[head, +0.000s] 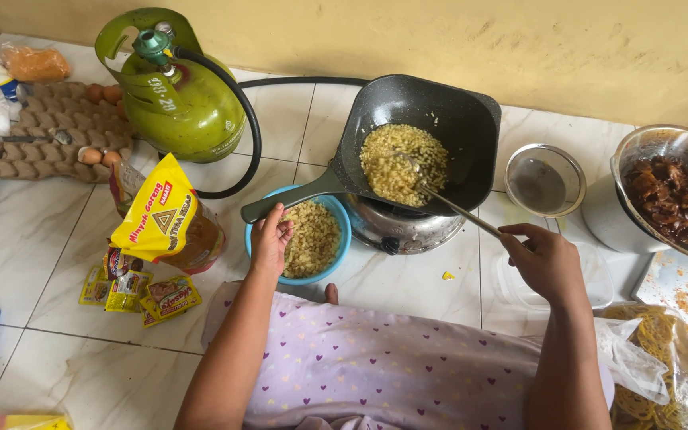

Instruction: Stirring noodles in a pan with a spatula while sitting on the floor

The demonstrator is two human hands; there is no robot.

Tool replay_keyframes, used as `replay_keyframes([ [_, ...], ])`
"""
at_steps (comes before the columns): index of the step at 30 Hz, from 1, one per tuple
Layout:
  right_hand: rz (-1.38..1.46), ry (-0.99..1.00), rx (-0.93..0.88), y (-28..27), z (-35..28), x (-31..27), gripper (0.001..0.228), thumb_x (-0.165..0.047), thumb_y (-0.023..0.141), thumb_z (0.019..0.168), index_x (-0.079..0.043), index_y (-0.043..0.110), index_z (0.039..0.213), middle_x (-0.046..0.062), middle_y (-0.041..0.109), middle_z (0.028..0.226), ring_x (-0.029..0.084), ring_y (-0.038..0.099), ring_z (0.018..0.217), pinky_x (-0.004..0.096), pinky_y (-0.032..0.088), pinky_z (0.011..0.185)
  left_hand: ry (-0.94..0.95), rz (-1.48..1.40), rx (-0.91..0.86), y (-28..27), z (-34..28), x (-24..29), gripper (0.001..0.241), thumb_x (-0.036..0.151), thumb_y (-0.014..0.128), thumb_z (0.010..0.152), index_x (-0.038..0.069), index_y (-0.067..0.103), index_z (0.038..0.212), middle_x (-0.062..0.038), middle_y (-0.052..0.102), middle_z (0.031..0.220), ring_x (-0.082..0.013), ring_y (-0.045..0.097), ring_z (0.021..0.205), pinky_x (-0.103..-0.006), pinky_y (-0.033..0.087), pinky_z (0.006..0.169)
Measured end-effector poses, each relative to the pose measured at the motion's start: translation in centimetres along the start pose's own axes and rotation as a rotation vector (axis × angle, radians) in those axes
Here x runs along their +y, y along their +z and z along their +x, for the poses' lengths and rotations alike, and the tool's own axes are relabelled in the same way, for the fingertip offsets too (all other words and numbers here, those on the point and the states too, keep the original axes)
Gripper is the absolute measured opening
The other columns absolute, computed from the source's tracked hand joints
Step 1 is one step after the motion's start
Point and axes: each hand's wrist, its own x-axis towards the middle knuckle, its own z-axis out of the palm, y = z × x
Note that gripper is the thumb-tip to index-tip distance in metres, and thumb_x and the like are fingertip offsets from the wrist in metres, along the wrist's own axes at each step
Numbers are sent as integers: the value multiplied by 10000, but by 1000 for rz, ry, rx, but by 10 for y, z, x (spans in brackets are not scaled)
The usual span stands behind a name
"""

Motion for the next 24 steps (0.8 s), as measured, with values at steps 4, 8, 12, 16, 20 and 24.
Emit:
replay_keyframes([
  [4,51,-7,15,-2,-8,-8,298,-358,609,938,-262,805,1140,25,699,644,141,543,632,318,425,695,0,14,-5,2,-3,3,346,313,779,837,69,689,1064,-38,692,964,-116,633,759,-224,523,667],
  [8,21,-41,-2,2,-8,-8,276,-367,629,943,-269,803,1133,15,695,630,148,562,622,315,426,702,0,11,-7,0,-1,-1,332,309,775,848,67,692,1061,-43,703,968,-111,633,749,-219,517,653],
  [12,-147,-117,89,19,9,9,296,-413,616,928,-285,784,1136,81,775,858,288,706,912,407,500,828,4,4,1,1,-1,0,302,254,792,819,70,690,1035,-46,711,956,-101,624,722,-220,505,640],
  [16,-206,-260,242,42,33,51,263,-406,622,975,-281,788,1136,76,755,782,374,711,833,469,523,738,29,109,-64,7,-17,-12,199,189,751,800,87,619,909,-7,580,740,-121,587,673,-247,471,602],
  [20,-192,-395,452,49,43,58,203,-292,626,1032,-217,777,1146,19,693,705,290,656,664,402,487,645,-26,1005,-350,57,-46,-29,147,201,577,964,121,647,1065,-3,691,881,-104,664,724,-172,522,562],
  [24,-124,-471,527,43,37,55,194,-274,651,1064,-185,782,1175,24,704,785,206,690,779,360,468,691,-1,1475,-562,76,-28,-135,288,425,590,947,179,699,1049,6,748,1054,-183,686,928,-362,526,778],
])
